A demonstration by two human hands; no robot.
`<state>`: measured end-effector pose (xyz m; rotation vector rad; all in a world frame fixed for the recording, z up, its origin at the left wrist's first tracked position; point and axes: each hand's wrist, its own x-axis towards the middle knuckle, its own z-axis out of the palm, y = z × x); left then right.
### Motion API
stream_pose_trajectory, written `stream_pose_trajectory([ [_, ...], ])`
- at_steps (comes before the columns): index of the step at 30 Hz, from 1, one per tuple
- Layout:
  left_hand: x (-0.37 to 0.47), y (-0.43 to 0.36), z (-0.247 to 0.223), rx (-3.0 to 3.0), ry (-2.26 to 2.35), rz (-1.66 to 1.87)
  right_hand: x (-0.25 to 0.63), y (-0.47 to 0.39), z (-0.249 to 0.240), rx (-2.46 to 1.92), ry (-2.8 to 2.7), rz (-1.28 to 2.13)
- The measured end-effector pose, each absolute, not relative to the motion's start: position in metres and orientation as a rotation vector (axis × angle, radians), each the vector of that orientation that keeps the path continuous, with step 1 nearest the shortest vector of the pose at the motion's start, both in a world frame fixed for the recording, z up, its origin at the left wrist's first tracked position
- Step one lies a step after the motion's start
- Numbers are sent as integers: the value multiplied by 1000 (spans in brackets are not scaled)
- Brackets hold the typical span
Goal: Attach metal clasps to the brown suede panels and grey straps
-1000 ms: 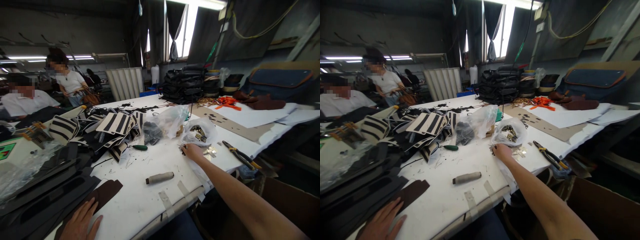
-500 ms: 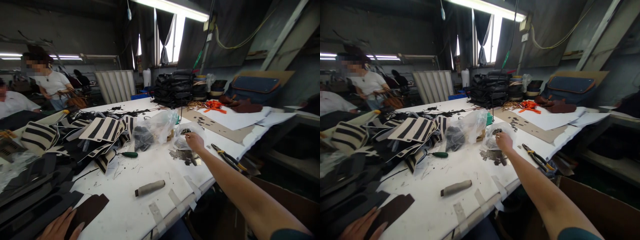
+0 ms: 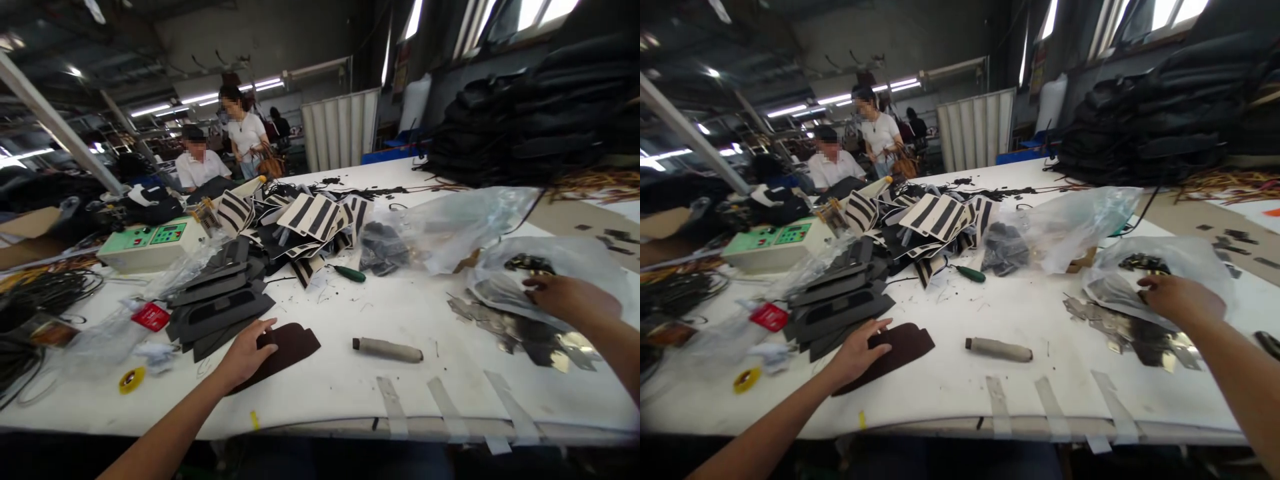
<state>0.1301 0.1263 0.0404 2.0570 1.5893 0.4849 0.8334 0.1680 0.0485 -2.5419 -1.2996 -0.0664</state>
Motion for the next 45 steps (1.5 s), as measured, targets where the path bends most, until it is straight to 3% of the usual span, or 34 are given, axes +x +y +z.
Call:
stream_pose_trajectory([
  [4,135,122,46,1912,1429,491,829,154,51,-2578,-1237,67],
  [8,143,121,43,1836,1333,512,807,143,71,-2351,-1160,-109],
  [13,151,119,47,1853,1335,602,739,118,106,-2005,-931,73],
  [18,171,81,64,1869,1408,810,576,53,110,-1179,-788,1072],
  [24,200,-7,85,1452,1103,965,408,-18,84,-879,-518,1578],
  [31,190,-57,80,1288,1118,1047,357,-58,79,-850,-486,1584],
  [45,179,-79,86,925,1027,1101,332,-77,90,-908,-446,1575],
])
